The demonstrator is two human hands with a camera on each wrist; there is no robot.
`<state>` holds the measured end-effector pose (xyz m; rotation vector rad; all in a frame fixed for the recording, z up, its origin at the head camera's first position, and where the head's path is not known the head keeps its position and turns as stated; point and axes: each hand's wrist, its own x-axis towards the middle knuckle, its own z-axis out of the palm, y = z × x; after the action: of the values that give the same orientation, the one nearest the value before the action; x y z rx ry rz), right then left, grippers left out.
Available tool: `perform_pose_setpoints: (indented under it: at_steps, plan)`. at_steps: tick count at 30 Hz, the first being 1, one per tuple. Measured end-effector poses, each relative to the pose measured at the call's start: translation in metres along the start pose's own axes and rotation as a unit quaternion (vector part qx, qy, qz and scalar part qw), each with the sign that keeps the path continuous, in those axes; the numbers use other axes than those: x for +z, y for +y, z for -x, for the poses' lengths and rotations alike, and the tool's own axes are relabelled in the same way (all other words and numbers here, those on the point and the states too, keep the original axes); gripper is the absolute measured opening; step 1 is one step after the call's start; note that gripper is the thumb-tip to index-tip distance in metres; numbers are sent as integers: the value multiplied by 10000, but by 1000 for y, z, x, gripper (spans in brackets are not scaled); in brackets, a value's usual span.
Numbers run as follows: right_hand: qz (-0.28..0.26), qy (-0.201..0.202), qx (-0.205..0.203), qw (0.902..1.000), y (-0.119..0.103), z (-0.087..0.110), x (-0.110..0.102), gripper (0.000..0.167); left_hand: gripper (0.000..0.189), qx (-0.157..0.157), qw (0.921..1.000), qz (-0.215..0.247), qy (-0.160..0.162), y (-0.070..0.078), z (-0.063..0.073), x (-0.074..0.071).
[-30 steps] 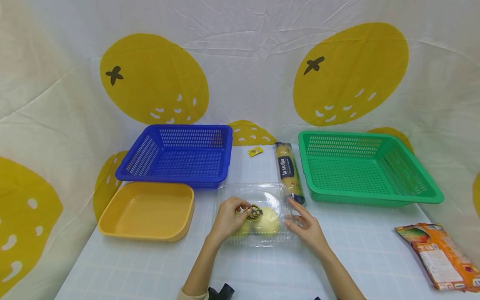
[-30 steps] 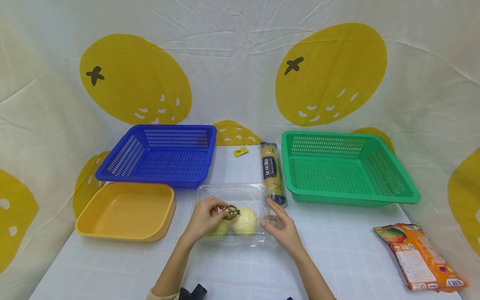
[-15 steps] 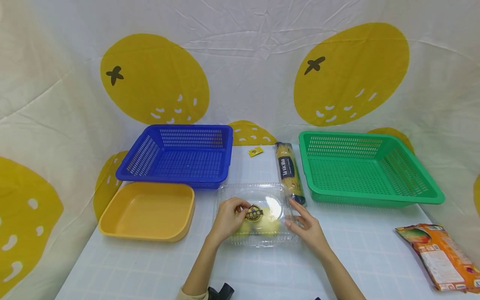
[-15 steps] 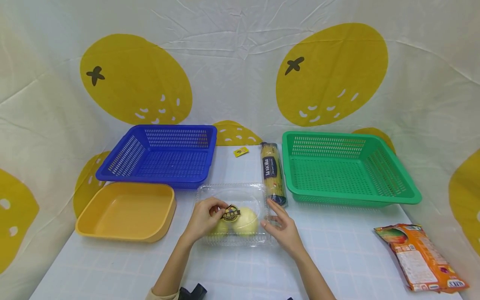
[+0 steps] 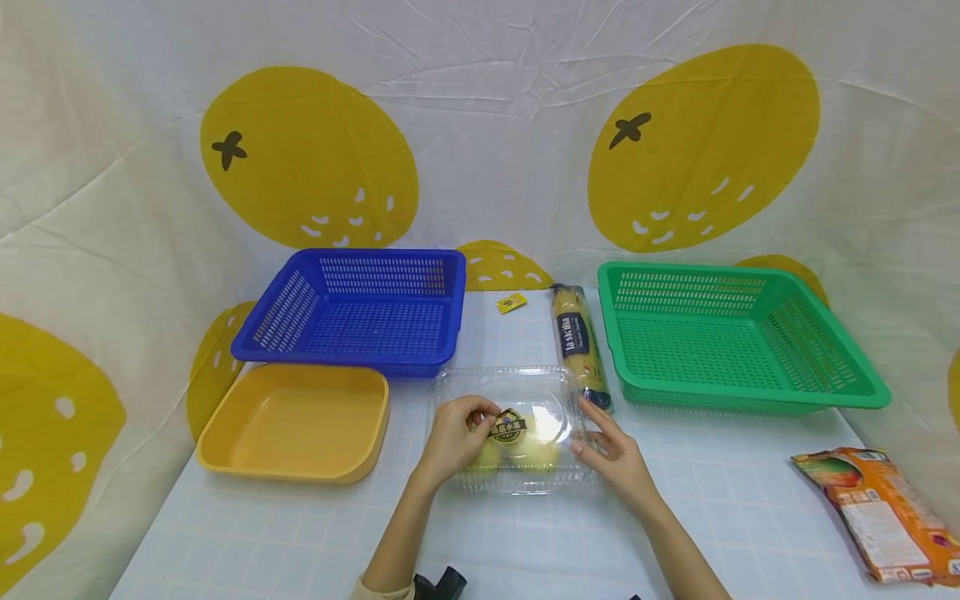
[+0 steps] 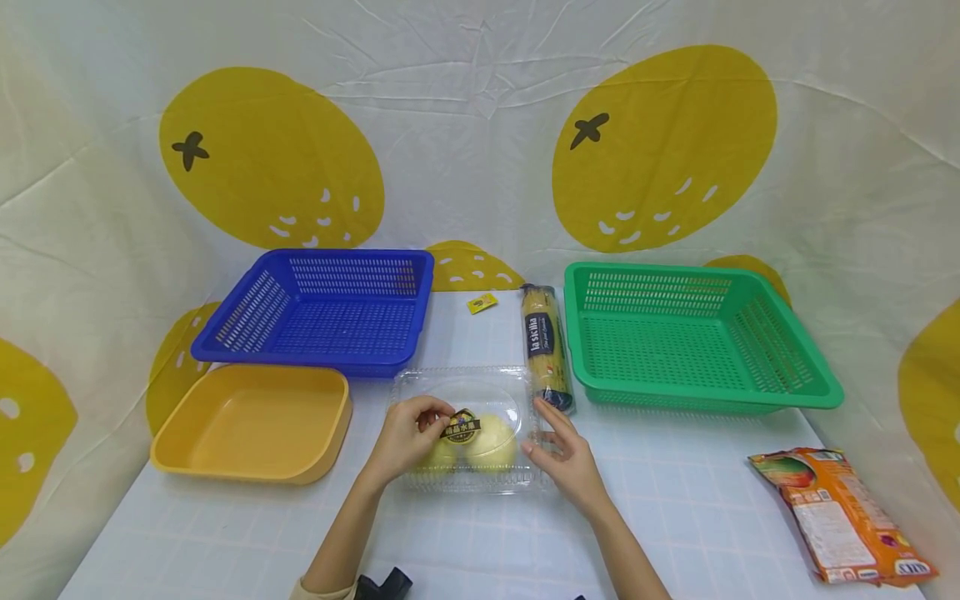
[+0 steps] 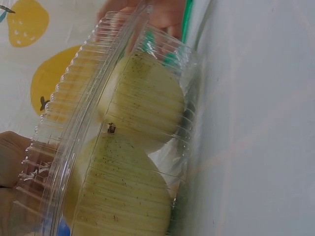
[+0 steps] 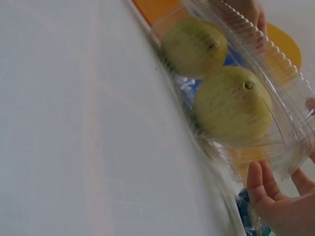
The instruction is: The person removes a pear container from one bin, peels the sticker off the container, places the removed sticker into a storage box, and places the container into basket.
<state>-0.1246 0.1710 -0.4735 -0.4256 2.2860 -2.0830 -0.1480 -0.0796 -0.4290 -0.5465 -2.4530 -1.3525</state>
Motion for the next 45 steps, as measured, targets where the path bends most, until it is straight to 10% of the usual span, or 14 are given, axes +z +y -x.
perform_pose_setpoints:
  at_steps: [45]
  plan:
    - [-49,-64,-188,9998,4,1,0,63,12,78,9988,477,81,-3,3,-1]
